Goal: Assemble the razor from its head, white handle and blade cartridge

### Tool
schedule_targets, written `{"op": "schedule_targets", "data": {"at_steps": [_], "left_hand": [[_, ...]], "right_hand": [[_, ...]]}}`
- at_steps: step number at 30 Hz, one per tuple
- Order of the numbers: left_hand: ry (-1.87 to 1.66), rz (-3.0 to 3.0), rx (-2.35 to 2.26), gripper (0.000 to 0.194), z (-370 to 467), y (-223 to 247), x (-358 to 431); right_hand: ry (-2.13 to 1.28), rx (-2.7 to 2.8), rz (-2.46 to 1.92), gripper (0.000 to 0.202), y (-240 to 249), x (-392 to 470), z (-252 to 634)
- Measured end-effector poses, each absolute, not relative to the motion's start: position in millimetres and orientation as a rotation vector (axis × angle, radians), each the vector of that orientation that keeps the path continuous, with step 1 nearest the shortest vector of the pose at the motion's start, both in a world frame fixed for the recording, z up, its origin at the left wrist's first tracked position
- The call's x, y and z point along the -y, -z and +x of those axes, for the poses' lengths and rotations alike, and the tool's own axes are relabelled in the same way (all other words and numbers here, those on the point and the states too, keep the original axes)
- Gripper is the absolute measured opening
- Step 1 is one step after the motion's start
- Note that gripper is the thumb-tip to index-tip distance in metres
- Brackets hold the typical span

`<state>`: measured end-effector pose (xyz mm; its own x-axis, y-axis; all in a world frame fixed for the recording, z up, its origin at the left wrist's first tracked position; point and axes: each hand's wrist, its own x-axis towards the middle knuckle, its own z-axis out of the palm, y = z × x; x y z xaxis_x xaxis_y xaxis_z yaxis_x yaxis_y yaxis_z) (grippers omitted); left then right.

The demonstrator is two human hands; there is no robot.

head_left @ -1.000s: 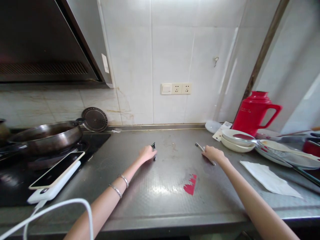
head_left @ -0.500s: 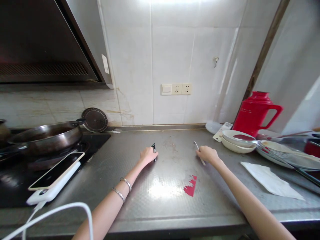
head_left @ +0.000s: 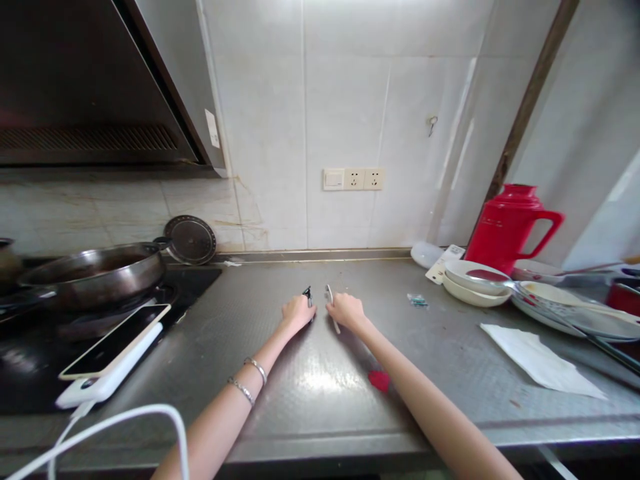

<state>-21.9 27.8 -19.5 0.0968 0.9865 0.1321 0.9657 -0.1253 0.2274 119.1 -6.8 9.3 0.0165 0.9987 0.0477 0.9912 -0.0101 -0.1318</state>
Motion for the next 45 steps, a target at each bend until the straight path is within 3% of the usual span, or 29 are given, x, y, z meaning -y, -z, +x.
{"op": "schedule_targets", "data": {"at_steps": [18,25,30,34,45], "left_hand": [[-0.437,2.235,-2.009,0.034,-21.9,18.4,-27.6],[-0.605,2.135,-1.922,0.034,-36.8,8.9,-39.1],[-0.827,2.08,-1.805,0.029,-43.6,3.0,-48.4],[-0.938,2.078,-1.719,0.028,-41.6,0.2,-51.7],[-1.018,2.081,-1.56,0.025,-28.2,-6.6,-44.2]], "right_hand": [[0.012,2.121,-2.054,0.037,-0.4,-0.8,116.2],[-0.085,2.156,-1.836,0.023,-22.7,-14.5,223.1],[-0.045,2.149,-1.813,0.037,-17.8,-21.2,332.6],[-0.208,2.097,-1.919,0.045,-4.9,-13.9,392.7],[-0.594,1.918,-1.815,0.058,15.7,-15.1,422.9]]}}
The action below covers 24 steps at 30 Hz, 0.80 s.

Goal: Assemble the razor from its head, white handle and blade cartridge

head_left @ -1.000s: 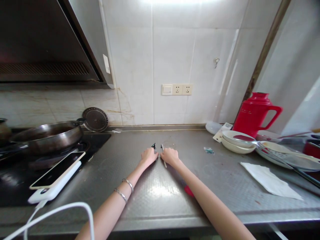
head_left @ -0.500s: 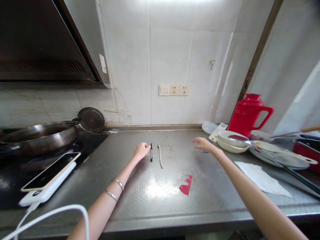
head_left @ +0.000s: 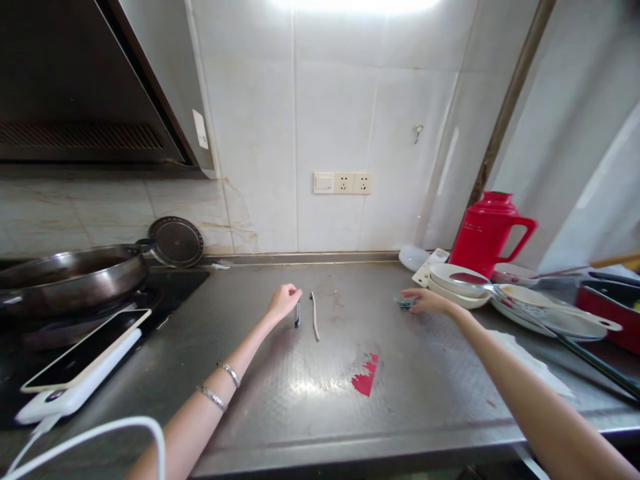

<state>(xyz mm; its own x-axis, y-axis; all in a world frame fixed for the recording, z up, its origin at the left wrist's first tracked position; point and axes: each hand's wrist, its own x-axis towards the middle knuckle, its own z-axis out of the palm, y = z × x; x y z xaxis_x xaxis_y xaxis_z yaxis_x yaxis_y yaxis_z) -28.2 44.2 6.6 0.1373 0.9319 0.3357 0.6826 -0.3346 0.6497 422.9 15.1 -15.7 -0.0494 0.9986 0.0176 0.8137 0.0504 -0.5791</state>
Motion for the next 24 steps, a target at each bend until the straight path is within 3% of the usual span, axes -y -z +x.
{"op": "schedule_targets", "data": {"at_steps": [9,24], "left_hand": [[-1.074,2.054,-1.455,0.021,-22.7,-15.8,-36.1],[-0.728,2.717,-1.153,0.061,6.5,-35.5,-2.0]], "right_hand": [[-0.43,1.903,-1.775,0.057,10.8,-10.8,411.9],[-0.272,2.364,-1.19,0.058,-45.7,15.4,236.9]]}}
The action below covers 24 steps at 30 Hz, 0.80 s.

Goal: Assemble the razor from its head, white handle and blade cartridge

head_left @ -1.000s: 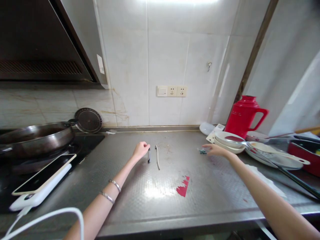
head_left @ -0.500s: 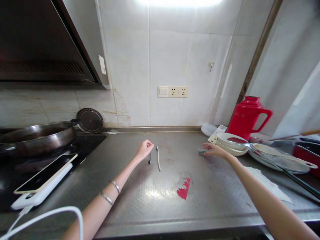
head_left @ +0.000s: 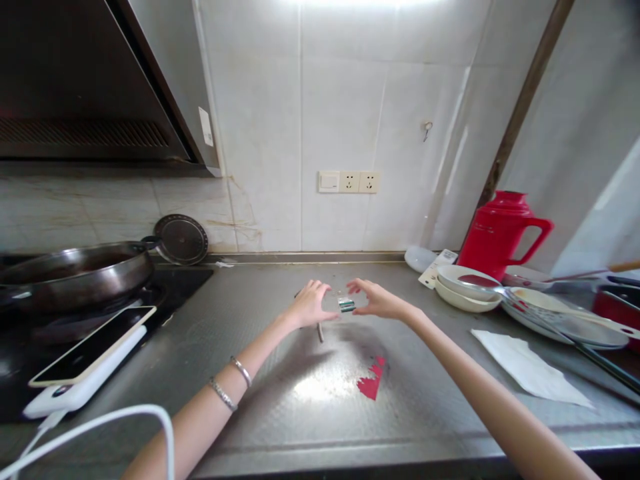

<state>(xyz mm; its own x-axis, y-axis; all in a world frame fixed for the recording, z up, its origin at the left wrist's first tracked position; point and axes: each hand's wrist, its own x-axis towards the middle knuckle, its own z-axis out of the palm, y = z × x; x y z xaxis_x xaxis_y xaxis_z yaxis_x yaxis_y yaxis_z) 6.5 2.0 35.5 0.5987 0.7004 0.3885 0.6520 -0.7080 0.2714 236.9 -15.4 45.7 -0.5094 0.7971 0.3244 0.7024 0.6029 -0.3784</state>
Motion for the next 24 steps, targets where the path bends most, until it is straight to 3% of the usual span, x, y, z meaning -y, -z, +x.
{"op": "schedule_targets", "data": {"at_steps": [9,15,24], "left_hand": [[-0.606,2.774,-1.151,0.049,4.0,-25.4,-1.1],[-0.57,2.731,-1.243,0.049,8.8,-18.7,-18.4],[-0.431,2.714,-1.404,0.047,20.3,7.0,-56.1]], "right_hand": [[-0.356,2.368,-1.155,0.055,-40.4,26.2,208.9],[-0.32,2.315,-1.184,0.072,-30.8,20.7,217.9],[-0.344,2.277,-1.267,0.066,-20.1,20.2,239.4]]}}
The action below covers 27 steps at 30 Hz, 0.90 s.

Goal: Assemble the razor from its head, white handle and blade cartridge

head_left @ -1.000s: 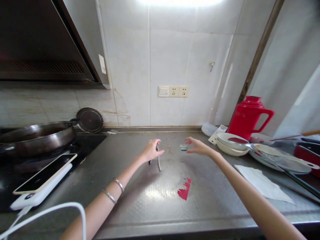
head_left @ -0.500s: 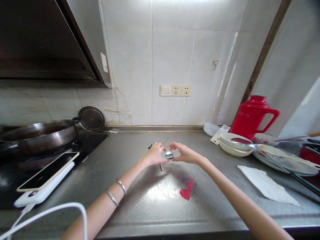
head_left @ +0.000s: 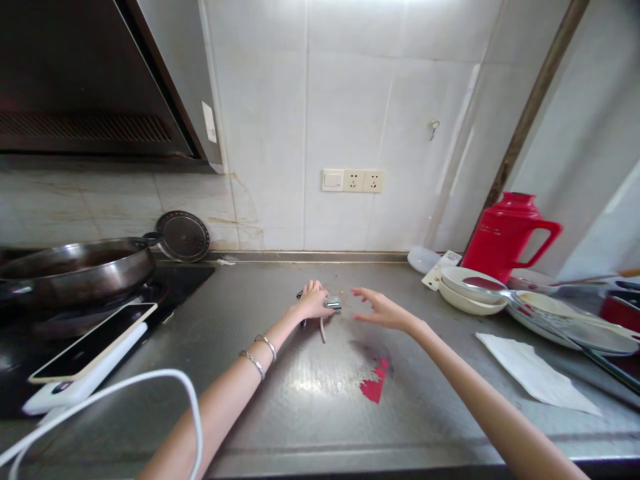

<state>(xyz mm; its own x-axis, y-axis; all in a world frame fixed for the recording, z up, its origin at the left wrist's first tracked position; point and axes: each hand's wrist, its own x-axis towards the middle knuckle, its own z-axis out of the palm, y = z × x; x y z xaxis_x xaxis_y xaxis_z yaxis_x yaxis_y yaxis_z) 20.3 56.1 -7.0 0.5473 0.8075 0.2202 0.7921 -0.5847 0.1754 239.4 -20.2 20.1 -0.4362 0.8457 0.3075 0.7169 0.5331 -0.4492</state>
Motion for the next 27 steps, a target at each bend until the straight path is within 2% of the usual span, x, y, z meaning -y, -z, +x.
{"op": "schedule_targets", "data": {"at_steps": [7,13,17,19,23,27], "left_hand": [[-0.358,2.761,-1.44,0.039,18.1,14.6,-61.8],[-0.365,2.77,-1.429,0.043,18.8,15.7,-61.0],[-0.516,2.807,-1.368,0.06,12.1,14.2,-58.5],[-0.606,2.794,-1.384,0.062,3.3,11.6,-58.5],[-0.659,2.693,-1.587,0.053,-26.7,7.3,-62.7],[-0.558,2.54,-1.825,0.052,-65.5,12.4,-71.1]], "right_hand": [[-0.364,2.282,-1.302,0.062,-9.0,20.1,243.5],[-0.358,2.266,-1.316,0.06,-2.0,10.6,244.4],[-0.188,2.188,-1.42,0.04,4.2,-6.0,252.5],[-0.087,2.153,-1.496,0.032,9.2,-16.1,259.4],[0.003,2.166,-1.615,0.035,22.5,-33.9,273.2],[0.016,2.198,-1.713,0.039,35.5,-44.2,280.9]]}}
